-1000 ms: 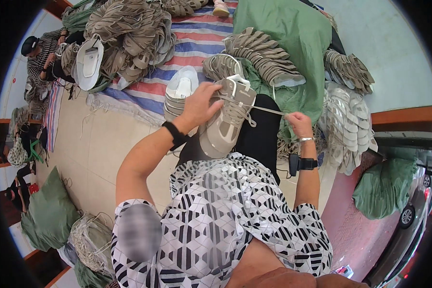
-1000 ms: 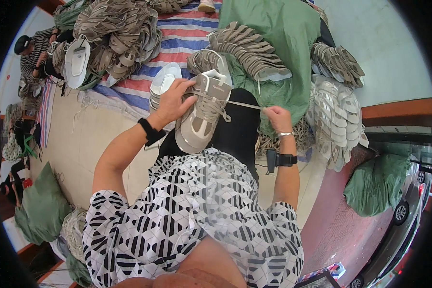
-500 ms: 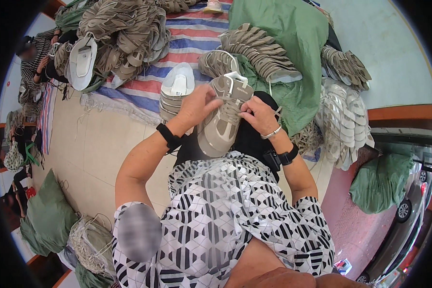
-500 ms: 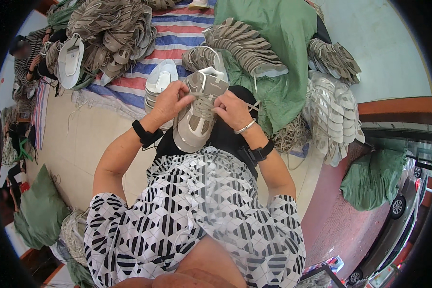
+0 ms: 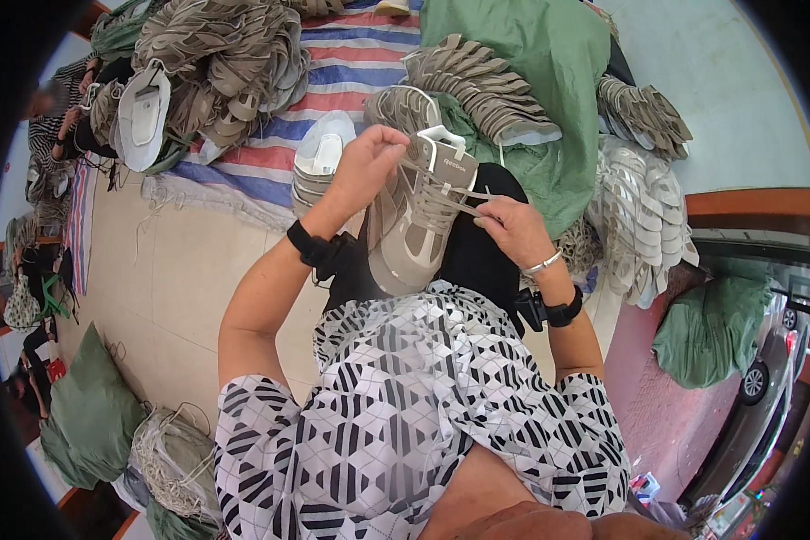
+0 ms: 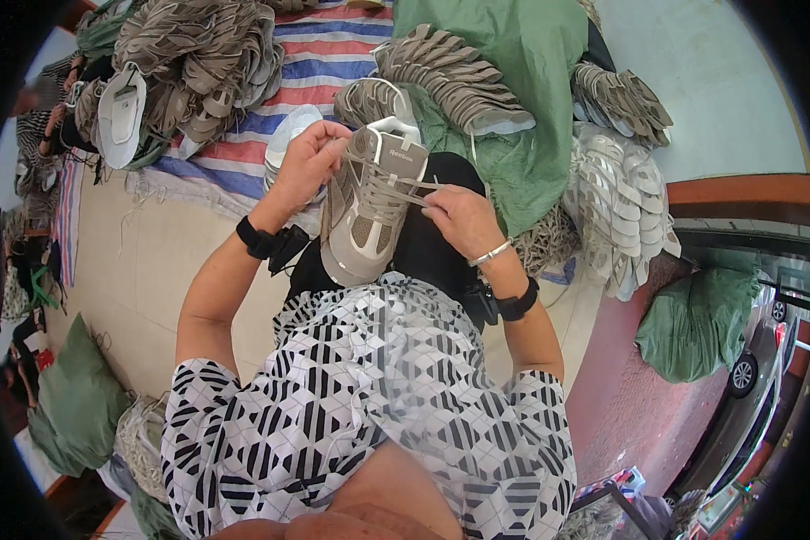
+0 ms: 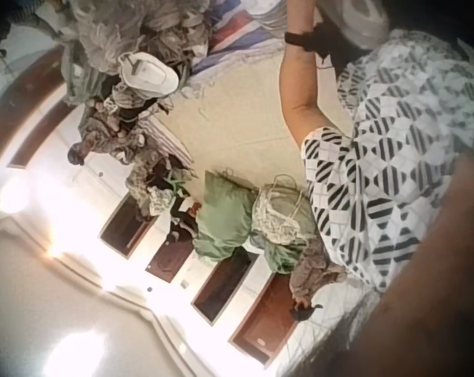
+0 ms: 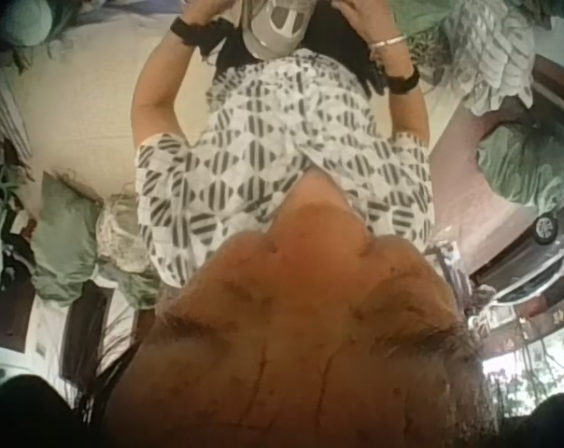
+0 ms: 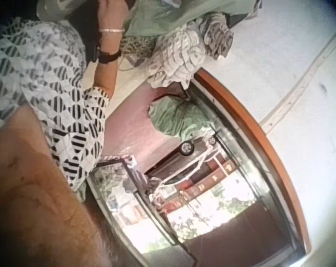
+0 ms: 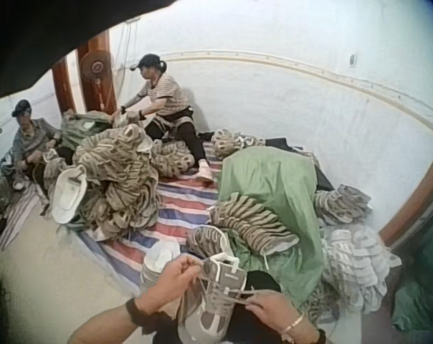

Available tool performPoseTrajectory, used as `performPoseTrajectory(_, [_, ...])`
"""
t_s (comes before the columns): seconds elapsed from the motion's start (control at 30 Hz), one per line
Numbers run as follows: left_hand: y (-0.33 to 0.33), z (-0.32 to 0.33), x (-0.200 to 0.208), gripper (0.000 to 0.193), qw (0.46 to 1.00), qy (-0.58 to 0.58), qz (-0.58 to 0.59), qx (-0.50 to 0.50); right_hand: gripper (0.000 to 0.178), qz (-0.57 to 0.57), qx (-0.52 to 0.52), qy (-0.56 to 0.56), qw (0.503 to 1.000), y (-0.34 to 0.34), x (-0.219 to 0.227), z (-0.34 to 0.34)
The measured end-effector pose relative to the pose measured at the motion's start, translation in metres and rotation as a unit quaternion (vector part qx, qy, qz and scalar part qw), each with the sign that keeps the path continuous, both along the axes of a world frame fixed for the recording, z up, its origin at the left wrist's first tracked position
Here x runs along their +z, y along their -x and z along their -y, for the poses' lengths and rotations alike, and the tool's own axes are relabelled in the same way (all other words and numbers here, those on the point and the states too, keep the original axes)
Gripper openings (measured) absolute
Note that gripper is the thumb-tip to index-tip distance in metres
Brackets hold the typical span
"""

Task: The person sits on the floor and laces a beige sneaker by hand. They thread the laces through the eyelets, pull them tight, and tie a knot. The person then picks up a white shoe insole and places it inside the sneaker before continuing to adjust the laces.

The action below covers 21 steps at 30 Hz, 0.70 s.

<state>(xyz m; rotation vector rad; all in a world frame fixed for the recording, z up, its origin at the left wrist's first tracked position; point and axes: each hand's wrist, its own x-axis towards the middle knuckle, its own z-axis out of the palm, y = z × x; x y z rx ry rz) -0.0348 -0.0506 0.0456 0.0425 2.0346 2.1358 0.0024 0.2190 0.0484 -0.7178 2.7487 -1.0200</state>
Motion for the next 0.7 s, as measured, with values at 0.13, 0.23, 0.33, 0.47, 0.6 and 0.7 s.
performPoseTrajectory(0.13, [0.005,0.003,0.019,0.015,0.997,-0.066,-0.014,0.047,0.012,0.003,0.008,0.016,1.000,-0.012,-0.003,0.006])
performPoseTrajectory(0.23, [0.008,0.013,0.027,0.013,0.988,-0.059,-0.060,0.128,0.012,0.027,-0.005,0.113,0.993,-0.013,-0.008,0.016])
performPoseTrajectory(0.33, [0.014,0.053,0.036,0.015,0.958,-0.136,-0.090,0.235,0.014,0.052,-0.037,0.213,0.975,-0.007,-0.013,0.026])
performPoseTrajectory(0.47, [0.010,0.082,0.031,0.013,0.960,-0.100,-0.084,0.249,0.013,-0.031,-0.214,0.309,0.926,0.009,-0.025,0.029])
performPoseTrajectory(0.6, [0.006,0.085,0.019,0.013,0.975,-0.013,-0.111,0.194,0.020,-0.031,-0.126,0.165,0.978,0.010,-0.031,0.027])
performPoseTrajectory(0.7, [0.010,0.093,0.006,0.014,0.967,0.071,-0.146,0.195,0.019,0.049,-0.114,0.127,0.984,0.001,-0.028,-0.007])
